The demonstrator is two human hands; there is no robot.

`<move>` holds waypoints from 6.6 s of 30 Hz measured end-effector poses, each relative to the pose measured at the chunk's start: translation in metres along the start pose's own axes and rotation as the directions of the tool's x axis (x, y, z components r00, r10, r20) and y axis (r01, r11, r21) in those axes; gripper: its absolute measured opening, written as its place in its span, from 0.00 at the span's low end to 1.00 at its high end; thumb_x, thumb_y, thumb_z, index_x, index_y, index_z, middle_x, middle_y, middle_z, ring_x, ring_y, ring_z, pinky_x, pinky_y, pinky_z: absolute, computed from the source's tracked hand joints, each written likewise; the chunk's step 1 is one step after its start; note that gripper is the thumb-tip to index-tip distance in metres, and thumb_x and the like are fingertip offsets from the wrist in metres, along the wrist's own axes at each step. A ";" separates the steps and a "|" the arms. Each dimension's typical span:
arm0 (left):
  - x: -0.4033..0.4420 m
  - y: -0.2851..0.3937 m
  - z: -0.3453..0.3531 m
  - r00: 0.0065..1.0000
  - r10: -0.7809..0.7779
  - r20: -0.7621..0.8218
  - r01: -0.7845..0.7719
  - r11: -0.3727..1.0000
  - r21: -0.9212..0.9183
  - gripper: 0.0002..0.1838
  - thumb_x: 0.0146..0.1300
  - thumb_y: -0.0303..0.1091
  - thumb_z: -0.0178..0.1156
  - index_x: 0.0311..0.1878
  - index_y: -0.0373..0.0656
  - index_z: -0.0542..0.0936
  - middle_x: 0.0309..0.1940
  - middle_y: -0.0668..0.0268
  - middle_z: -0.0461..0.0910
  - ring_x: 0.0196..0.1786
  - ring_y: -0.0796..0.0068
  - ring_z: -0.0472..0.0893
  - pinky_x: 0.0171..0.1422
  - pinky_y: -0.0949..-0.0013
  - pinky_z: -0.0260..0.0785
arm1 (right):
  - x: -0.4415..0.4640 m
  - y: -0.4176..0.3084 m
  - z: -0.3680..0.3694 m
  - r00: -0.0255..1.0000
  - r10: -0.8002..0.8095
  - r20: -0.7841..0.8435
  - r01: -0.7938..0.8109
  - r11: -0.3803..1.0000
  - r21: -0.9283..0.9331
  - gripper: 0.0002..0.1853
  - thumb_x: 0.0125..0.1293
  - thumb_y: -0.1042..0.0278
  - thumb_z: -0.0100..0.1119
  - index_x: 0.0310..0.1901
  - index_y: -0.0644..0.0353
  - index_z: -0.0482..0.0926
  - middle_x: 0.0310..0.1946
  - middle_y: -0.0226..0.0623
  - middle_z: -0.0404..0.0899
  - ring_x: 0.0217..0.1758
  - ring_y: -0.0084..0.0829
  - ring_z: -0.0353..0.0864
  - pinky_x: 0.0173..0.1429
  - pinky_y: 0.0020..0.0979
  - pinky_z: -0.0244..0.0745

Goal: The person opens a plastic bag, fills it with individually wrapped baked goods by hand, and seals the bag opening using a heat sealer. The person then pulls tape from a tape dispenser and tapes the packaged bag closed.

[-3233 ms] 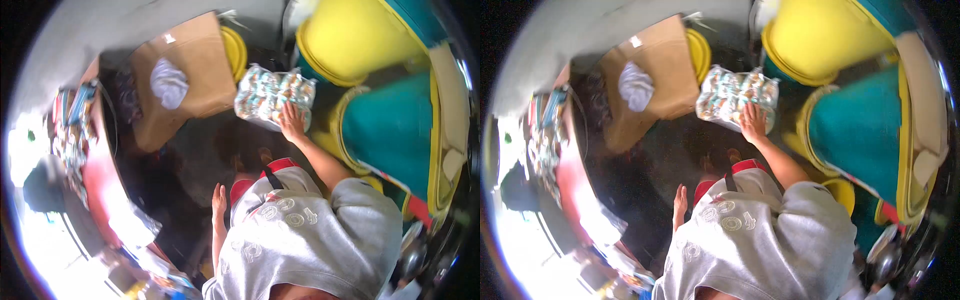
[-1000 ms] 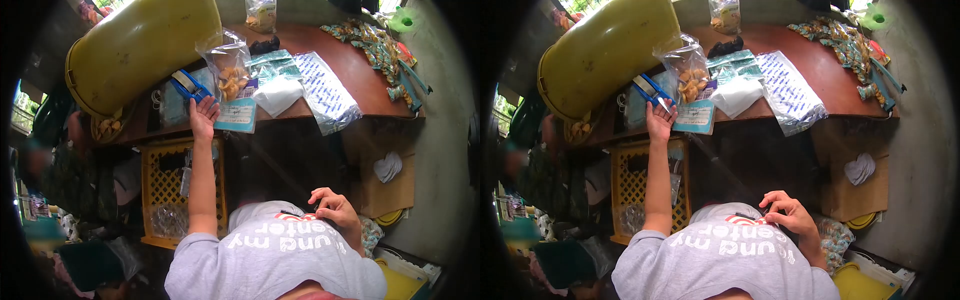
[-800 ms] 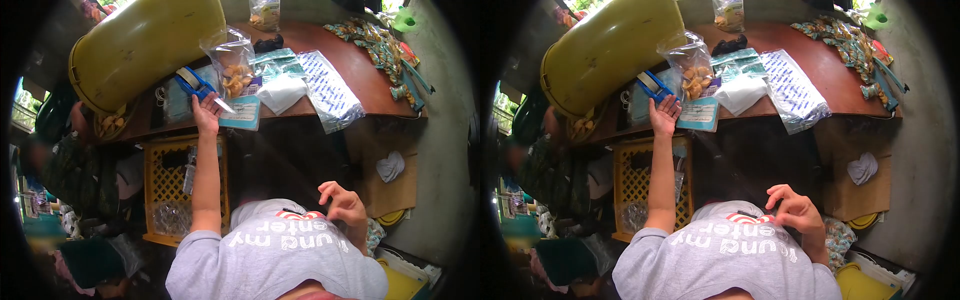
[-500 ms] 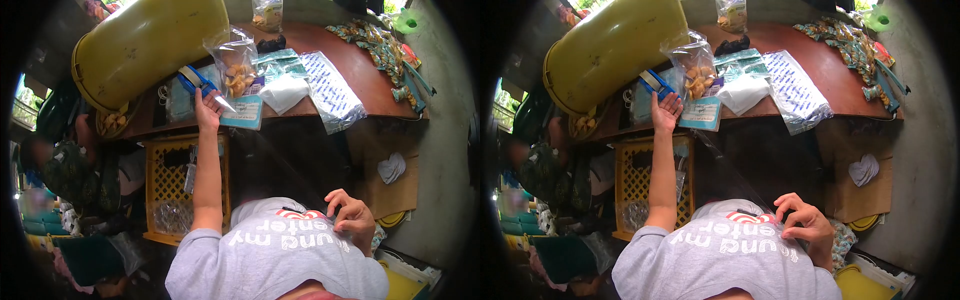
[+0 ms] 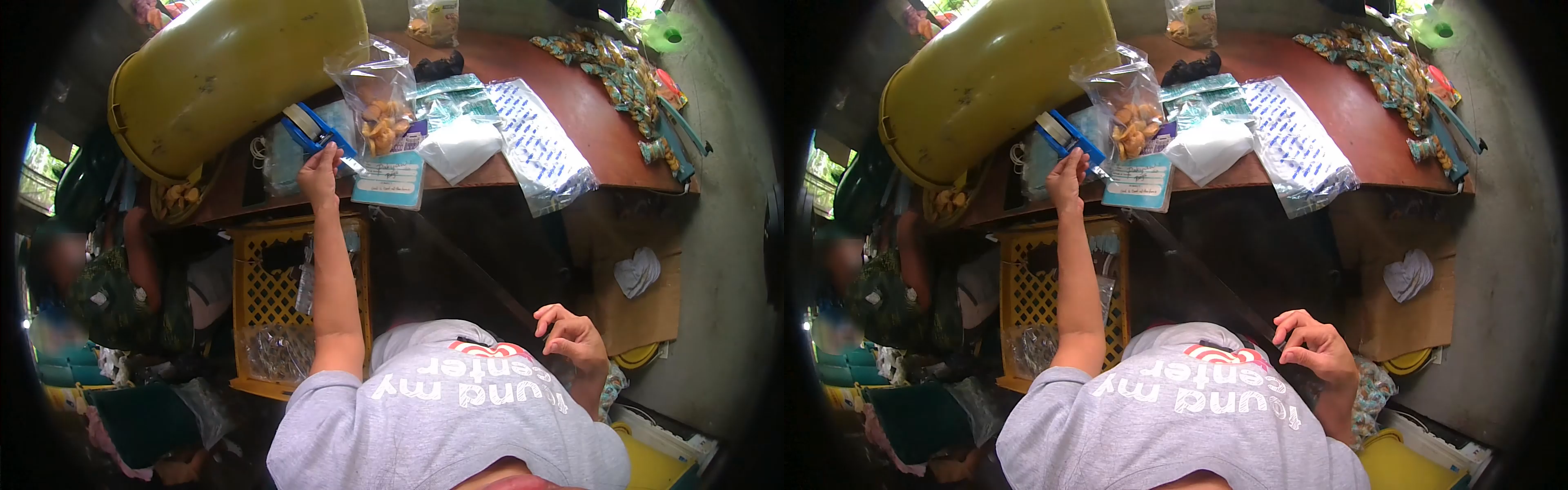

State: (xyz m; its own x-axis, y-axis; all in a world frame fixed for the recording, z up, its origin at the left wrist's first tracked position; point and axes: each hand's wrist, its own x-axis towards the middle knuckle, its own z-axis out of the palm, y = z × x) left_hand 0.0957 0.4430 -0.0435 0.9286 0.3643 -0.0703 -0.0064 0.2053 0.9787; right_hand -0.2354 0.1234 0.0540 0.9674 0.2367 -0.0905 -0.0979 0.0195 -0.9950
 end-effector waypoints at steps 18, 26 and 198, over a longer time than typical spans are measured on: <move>0.025 0.018 -0.022 0.936 0.254 0.245 -0.347 0.789 0.507 0.09 0.52 0.31 0.63 0.27 0.33 0.81 0.22 0.66 0.80 0.25 0.82 0.76 0.32 0.79 0.67 | -0.009 0.029 0.007 0.996 0.050 -0.069 -0.050 0.999 0.008 0.04 0.53 0.71 0.62 0.25 0.59 0.79 0.33 0.29 0.76 0.49 0.28 0.67 0.57 0.31 0.59; 0.013 0.038 -0.022 0.942 -0.194 0.275 0.238 0.962 -0.137 0.08 0.50 0.36 0.65 0.33 0.46 0.79 0.26 0.71 0.81 0.29 0.79 0.79 0.36 0.76 0.66 | -0.018 0.032 0.001 0.992 -0.004 -0.129 0.023 0.989 0.146 0.05 0.54 0.71 0.61 0.23 0.61 0.78 0.35 0.31 0.75 0.50 0.29 0.67 0.57 0.33 0.59; -0.822 -0.359 0.331 -0.957 -0.258 0.132 -0.288 0.802 -0.523 0.20 0.61 0.45 0.49 0.42 0.37 0.79 0.38 0.50 0.79 0.42 0.54 0.77 0.51 0.61 0.66 | -0.472 0.451 -0.028 -0.495 0.705 -0.507 0.814 0.581 0.014 0.29 0.64 0.44 0.43 0.60 0.55 0.65 0.59 0.38 0.64 0.60 0.28 0.64 0.59 0.29 0.63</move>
State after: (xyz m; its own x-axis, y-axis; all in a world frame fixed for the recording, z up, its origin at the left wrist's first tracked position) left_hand -0.5423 -0.2310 -0.2734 -0.8381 -0.5216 -0.1596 -0.4668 0.5345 0.7045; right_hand -0.7292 -0.0062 -0.3531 -0.4295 -0.5961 -0.6783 0.7271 0.2172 -0.6513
